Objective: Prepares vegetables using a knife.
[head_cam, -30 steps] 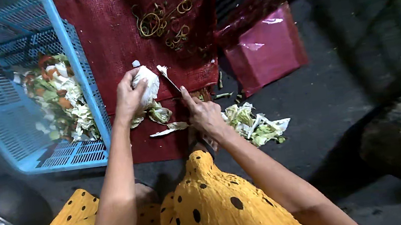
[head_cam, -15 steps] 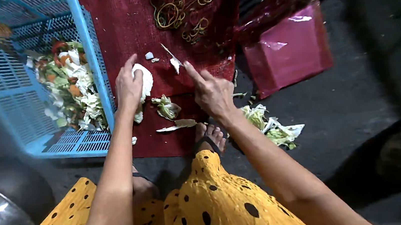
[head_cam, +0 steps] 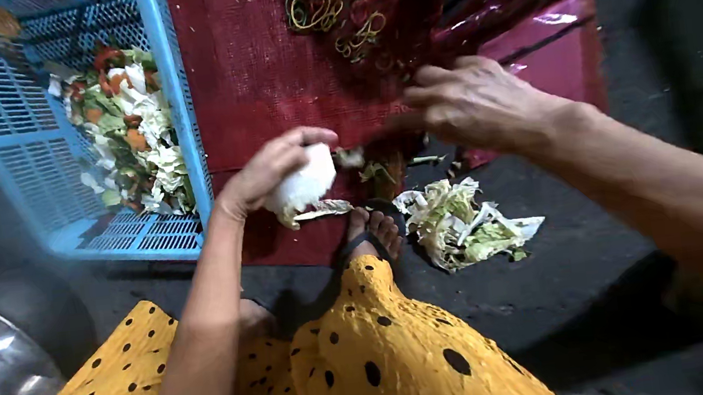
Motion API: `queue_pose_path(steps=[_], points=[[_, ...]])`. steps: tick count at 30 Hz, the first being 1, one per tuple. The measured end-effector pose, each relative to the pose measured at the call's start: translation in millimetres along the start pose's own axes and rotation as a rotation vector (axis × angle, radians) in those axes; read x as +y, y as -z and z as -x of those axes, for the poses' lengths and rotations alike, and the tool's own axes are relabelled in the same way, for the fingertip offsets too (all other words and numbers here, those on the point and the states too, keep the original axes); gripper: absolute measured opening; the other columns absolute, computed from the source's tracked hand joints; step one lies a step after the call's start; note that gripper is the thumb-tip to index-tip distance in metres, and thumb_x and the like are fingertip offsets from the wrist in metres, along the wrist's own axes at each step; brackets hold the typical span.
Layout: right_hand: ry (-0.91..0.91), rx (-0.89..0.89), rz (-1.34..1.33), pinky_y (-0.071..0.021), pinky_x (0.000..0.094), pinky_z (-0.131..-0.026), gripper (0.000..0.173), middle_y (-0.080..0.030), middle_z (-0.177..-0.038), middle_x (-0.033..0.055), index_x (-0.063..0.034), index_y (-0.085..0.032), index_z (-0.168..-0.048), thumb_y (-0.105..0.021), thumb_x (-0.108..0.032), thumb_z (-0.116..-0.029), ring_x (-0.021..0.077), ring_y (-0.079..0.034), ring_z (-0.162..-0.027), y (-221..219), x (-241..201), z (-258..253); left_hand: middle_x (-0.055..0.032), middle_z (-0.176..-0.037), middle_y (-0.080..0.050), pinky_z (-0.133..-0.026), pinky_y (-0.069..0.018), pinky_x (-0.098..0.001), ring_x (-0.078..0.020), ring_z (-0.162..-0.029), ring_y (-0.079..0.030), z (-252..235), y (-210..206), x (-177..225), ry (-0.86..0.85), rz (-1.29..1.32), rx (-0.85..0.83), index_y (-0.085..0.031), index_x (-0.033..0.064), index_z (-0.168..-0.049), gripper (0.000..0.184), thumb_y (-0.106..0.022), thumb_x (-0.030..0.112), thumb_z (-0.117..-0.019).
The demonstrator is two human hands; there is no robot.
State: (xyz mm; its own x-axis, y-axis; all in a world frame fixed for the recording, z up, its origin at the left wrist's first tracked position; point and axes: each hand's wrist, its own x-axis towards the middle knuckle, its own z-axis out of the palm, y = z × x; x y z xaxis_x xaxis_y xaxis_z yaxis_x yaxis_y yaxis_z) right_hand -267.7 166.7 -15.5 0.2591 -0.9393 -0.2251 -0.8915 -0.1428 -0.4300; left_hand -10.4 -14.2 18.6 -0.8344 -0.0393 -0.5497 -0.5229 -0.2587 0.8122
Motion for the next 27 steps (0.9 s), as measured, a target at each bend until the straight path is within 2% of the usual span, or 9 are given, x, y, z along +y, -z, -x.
queue_pose_path(steps=[3,6,10,12,16,19,22,24,27], points=[[-0.020,-0.132,0.053,-0.0488,0.0575,-0.072,0.026,-0.068,-0.093,0.0141,-0.0107,-0.078,-0.096,-0.071,0.011,-0.0838,0.0409,-0.064,-0.095,9.9,-10.0,54.5,0.0005,-0.091,-0.068,-0.053,-0.0532,-0.0232,-0.0091,-0.067,-0.063,9.3,26.0,-11.9,-0.139,0.672,0.085,-0.060,0.0134,-0.133,0.049,-0.023,0.029,-0.1040],[-0.157,-0.058,0.025,-0.0496,0.0539,-0.062,0.036,-0.067,-0.091,0.0117,-0.0149,-0.079,-0.106,-0.078,0.008,-0.0793,0.0386,-0.065,-0.085,10.1,-13.9,85.4,-0.0133,-0.102,-0.068,-0.041,-0.0524,-0.0296,-0.0231,-0.059,-0.065,-0.2,26.8,-32.4,-0.321,1.274,-0.115,-0.055,0.0163,-0.140,0.059,-0.034,0.056,-0.1018],[-0.377,0.126,-0.132,-0.0492,0.0609,-0.059,0.040,-0.069,-0.099,0.0186,-0.0132,-0.075,-0.123,-0.065,0.006,-0.0895,0.0460,-0.066,-0.088,9.9,-32.1,87.6,-0.0193,-0.144,-0.058,-0.056,-0.0619,-0.0368,-0.0348,-0.101,-0.073,-13.0,1.3,-33.0,-0.294,1.208,-0.015,-0.043,0.0175,-0.151,0.088,-0.008,0.077,-0.0959],[-0.467,0.235,-0.260,-0.0486,0.0659,-0.063,0.035,-0.067,-0.098,0.0239,-0.0092,-0.072,-0.127,-0.061,0.002,-0.0951,0.0489,-0.065,-0.087,0.0,-44.7,81.2,-0.0192,-0.153,-0.051,-0.077,-0.0634,-0.0458,-0.0395,-0.131,-0.059,-14.8,-2.3,-36.4,-0.232,1.134,-0.018,-0.037,0.0169,-0.156,0.103,0.000,0.085,-0.0885],[-0.542,0.402,-0.569,-0.0528,0.0539,-0.067,0.034,-0.067,-0.098,0.0181,-0.0078,-0.070,-0.129,-0.064,-0.006,-0.0958,0.0326,-0.065,-0.078,-23.8,-65.6,65.0,-0.0182,-0.157,-0.046,-0.075,-0.0620,-0.0584,-0.0441,-0.141,-0.047,-6.5,-0.5,-31.0,-0.135,1.137,-0.014,-0.039,0.0175,-0.157,0.111,-0.007,0.094,-0.0823],[-0.628,0.421,-0.802,-0.0580,0.0471,-0.086,0.037,-0.071,-0.115,0.0158,-0.0056,-0.065,-0.134,-0.065,-0.009,-0.0971,0.0242,-0.070,-0.095,-39.0,-83.1,50.7,-0.0145,-0.150,-0.053,-0.085,-0.0593,-0.0594,-0.0403,-0.133,-0.056,4.8,5.8,-32.3,0.031,0.937,0.206,-0.035,0.0253,-0.157,0.103,0.000,0.090,-0.0852],[-0.735,0.393,-0.887,-0.0562,0.0528,-0.086,0.040,-0.072,-0.115,0.0144,-0.0101,-0.062,-0.139,-0.064,-0.018,-0.1004,0.0257,-0.071,-0.096,-47.3,-92.6,33.3,-0.0161,-0.142,-0.059,-0.093,-0.0590,-0.0465,-0.0325,-0.121,-0.065,9.1,9.3,-43.0,0.117,0.821,0.407,-0.030,0.0201,-0.158,0.096,-0.006,0.085,-0.0918],[-0.773,0.376,-0.922,-0.0555,0.0559,-0.083,0.038,-0.071,-0.112,0.0144,-0.0126,-0.060,-0.140,-0.061,-0.020,-0.1024,0.0279,-0.070,-0.093,-50.3,-98.1,26.0,-0.0128,-0.129,-0.066,-0.091,-0.0597,-0.0386,-0.0245,-0.111,-0.069,13.3,4.6,-43.3,0.130,0.788,0.467,-0.045,0.0126,-0.147,0.065,-0.026,0.060,-0.1066],[-0.806,0.391,-0.966,-0.0562,0.0558,-0.080,0.039,-0.071,-0.111,0.0131,-0.0159,-0.055,-0.142,-0.058,-0.025,-0.1039,0.0277,-0.071,-0.092,-52.4,-102.8,15.4,-0.0073,-0.115,-0.072,-0.072,-0.0601,-0.0264,-0.0126,-0.088,-0.072,5.4,0.0,-33.8,0.197,0.746,0.547,-0.056,0.0112,-0.128,0.025,-0.047,0.019,-0.1065]])
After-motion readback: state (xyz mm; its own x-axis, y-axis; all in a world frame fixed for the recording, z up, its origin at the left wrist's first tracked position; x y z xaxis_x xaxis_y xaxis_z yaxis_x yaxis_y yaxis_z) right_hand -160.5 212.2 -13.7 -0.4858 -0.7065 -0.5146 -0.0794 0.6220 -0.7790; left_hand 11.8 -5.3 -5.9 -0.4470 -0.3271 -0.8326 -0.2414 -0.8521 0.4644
